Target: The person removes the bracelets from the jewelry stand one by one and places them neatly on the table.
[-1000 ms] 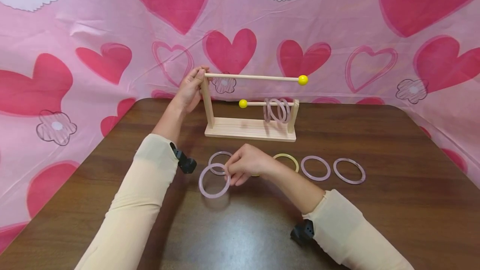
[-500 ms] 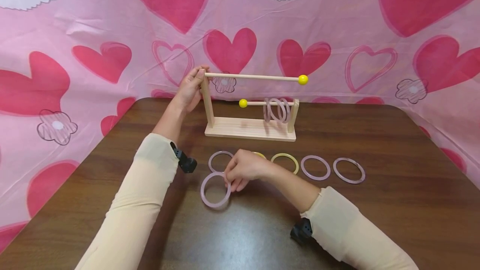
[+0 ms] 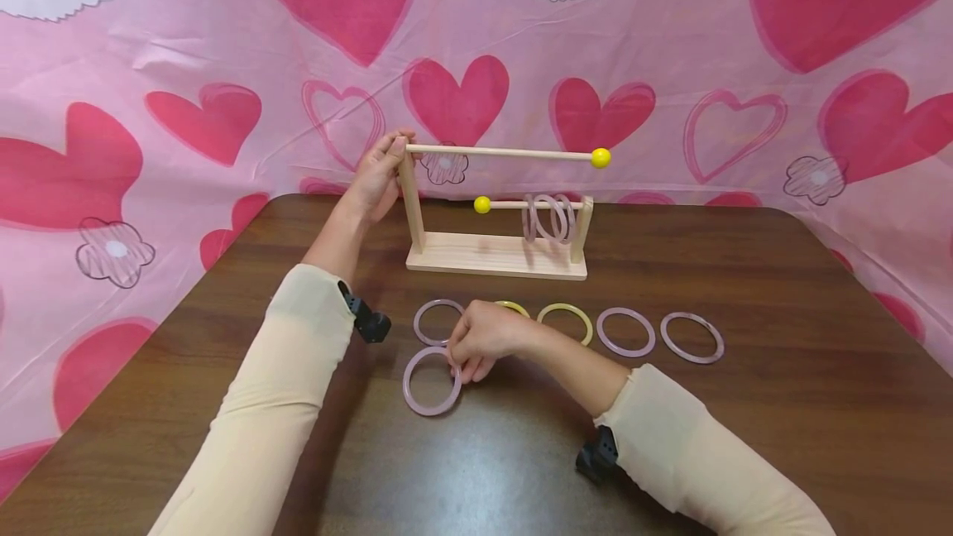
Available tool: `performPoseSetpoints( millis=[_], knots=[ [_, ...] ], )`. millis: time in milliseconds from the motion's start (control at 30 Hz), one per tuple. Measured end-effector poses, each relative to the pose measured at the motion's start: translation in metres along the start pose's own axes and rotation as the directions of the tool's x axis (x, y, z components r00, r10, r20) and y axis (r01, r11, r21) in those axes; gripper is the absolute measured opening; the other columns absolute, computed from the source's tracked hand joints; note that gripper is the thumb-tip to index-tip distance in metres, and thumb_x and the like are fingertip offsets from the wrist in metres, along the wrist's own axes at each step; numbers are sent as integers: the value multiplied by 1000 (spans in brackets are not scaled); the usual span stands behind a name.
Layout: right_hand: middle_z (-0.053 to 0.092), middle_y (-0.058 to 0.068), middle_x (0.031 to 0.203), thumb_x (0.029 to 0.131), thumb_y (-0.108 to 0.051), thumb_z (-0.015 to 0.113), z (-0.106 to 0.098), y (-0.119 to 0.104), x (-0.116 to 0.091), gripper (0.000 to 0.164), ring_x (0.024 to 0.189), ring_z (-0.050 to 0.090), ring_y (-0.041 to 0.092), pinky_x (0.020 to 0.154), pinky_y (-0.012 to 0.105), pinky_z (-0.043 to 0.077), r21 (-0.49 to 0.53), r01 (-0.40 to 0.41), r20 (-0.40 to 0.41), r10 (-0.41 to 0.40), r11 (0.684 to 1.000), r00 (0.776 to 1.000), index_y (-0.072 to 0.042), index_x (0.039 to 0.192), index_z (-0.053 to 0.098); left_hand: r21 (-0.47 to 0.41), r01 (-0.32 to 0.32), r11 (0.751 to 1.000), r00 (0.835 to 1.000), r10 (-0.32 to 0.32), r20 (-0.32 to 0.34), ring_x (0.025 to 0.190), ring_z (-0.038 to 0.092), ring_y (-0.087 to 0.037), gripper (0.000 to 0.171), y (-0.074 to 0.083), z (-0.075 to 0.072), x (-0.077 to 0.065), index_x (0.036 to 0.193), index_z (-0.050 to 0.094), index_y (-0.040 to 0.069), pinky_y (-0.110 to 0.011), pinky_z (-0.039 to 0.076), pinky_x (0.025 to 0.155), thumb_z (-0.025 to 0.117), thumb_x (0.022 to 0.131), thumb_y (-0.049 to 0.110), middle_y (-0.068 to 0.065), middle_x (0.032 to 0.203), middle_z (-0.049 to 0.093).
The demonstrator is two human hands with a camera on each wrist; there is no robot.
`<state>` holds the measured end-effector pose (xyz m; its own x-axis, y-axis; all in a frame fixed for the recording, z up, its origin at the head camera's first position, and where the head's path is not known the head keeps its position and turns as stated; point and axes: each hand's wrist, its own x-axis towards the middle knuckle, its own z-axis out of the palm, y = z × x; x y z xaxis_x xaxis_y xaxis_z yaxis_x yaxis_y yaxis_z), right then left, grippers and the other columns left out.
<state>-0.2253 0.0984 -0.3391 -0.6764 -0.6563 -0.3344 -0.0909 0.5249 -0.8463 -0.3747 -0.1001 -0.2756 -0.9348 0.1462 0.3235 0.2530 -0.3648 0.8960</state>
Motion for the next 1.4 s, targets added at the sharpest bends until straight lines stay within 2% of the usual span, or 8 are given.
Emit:
performPoseSetpoints(
  millis=[100,267,467,667,833,1033,1300,1400],
  knots=[
    [67,12,69,78,5,53,0,1,1,13,59,65,16,55,31,53,-11,-4,10,4,1000,1000,8,78,66,-1,-2,1000,1000,2,1,90,44,-15,14,0,0,0,97,56,18,-33,31,86,43,98,15,-1,88,52],
    [66,12,66,77,6,55,2,3,2,11,59,65,18,54,30,53,-23,-26,-2,26,999,1000,7,78,66,1,0,1000,1000,0,-3,88,44,-14,13,0,0,0,99,56,17,-26,35,81,43,98,15,-1,88,52],
    [66,13,63,76,6,56,4,5,4,12,57,65,18,53,30,53,-32,-45,-35,44,998,998,6,77,68,14,11,1000,1000,-11,-4,89,45,-13,17,0,-1,0,109,54,9,-25,34,81,43,98,16,-1,90,52],
    [65,12,60,75,6,57,5,6,6,11,55,64,17,52,29,53,-50,-45,-66,42,998,997,5,73,68,15,14,1000,1000,-14,0,92,44,-16,13,-1,-1,0,102,55,16,-30,32,86,43,98,17,-2,91,51],
    [65,11,60,75,6,57,5,6,4,12,55,64,16,52,29,53,-57,-41,-69,37,998,997,4,72,68,15,13,1000,1000,-13,4,88,44,-13,12,0,-1,-1,100,55,18,-26,33,80,43,98,18,-5,92,49],
    [65,11,60,75,6,59,5,3,3,10,55,64,16,53,30,53,-44,-43,-78,40,998,996,4,73,68,13,6,1000,1000,-6,4,88,44,-13,13,0,-1,-1,99,55,18,-24,34,76,43,98,17,-5,92,49],
    [66,11,66,78,2,63,2,3,3,6,58,64,16,56,31,53,23,-15,-169,19,1000,985,4,79,69,11,4,1000,1000,-4,3,85,44,-12,14,0,0,-2,105,55,12,-22,34,67,43,98,17,-2,89,51],
    [66,12,68,79,1,63,-1,3,2,7,59,64,16,56,32,53,39,-7,-184,14,999,983,6,81,68,10,1,1000,1000,-1,6,87,44,-13,15,0,0,-2,107,54,11,-22,34,68,43,98,17,-2,89,51]
  ],
)
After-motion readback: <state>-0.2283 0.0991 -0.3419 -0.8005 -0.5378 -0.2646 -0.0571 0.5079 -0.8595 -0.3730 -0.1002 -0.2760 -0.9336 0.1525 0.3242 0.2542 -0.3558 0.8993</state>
